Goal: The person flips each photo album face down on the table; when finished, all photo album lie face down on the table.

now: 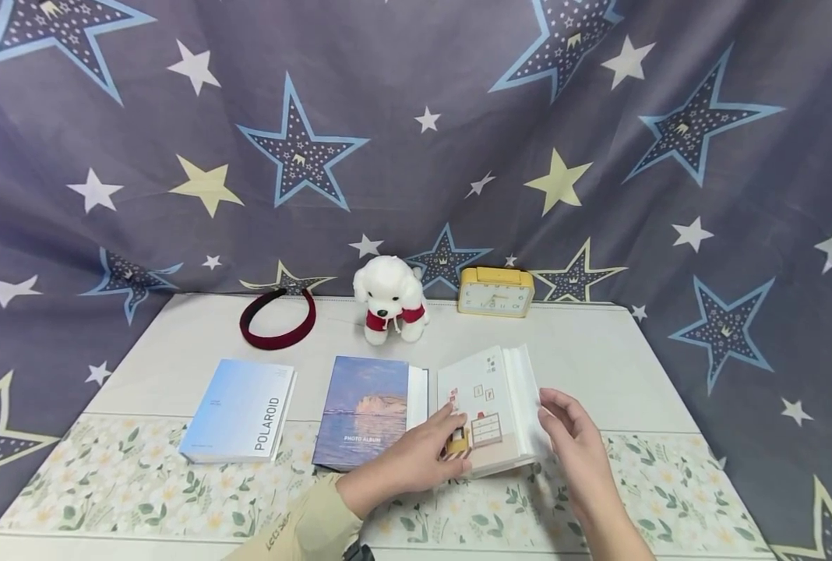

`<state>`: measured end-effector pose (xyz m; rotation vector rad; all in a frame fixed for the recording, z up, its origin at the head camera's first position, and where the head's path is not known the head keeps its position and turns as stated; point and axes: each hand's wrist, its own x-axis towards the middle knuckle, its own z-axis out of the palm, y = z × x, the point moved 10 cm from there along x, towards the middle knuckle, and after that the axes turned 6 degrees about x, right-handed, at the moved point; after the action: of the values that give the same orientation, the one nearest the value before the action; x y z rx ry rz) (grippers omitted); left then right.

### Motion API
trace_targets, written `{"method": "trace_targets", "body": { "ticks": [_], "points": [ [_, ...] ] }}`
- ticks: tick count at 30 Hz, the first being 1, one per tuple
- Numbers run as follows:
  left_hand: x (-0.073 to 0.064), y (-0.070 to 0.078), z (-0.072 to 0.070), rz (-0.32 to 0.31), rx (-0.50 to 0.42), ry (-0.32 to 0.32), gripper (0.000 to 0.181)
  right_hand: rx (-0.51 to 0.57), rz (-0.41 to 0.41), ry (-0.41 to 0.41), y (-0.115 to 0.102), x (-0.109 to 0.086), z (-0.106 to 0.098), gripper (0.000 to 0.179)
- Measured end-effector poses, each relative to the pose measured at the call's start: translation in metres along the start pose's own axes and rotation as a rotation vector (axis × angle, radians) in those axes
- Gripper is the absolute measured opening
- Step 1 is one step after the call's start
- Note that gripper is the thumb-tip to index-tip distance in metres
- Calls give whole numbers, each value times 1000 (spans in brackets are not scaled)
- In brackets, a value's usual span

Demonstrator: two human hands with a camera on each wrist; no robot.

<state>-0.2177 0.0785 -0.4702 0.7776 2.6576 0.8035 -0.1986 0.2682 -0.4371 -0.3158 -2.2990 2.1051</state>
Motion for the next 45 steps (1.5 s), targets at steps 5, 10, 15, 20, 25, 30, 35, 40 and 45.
{"method": "trace_targets", "body": {
  "ticks": [5,10,15,20,25,30,35,40,45],
  "points": [
    [3,2,-2,0,-43,-8,73,39,-6,-11,-1,3,0,56],
    [8,3,-3,-40,-189,25,87,151,81,-52,15,7,6,57],
    [13,13,0,-63,-309,76,98,182,209,-109,44,9,21,56],
    [11,21,9,-111,-384,17,103,226,254,-216,61,8,49,66],
    [12,32,1,-31,-525,21,103,149,221,-243,56,7,62,67],
    [10,33,-7,-19,-705,77,98,108,205,-207,52,7,62,70],
    [5,26,-15,-74,-780,183,90,-29,179,-175,52,9,49,85],
    [5,27,-17,-54,-808,245,83,-228,154,-155,55,10,30,96],
    [8,24,-10,-58,-676,209,75,-318,97,-149,51,14,20,99]
  ]
}}
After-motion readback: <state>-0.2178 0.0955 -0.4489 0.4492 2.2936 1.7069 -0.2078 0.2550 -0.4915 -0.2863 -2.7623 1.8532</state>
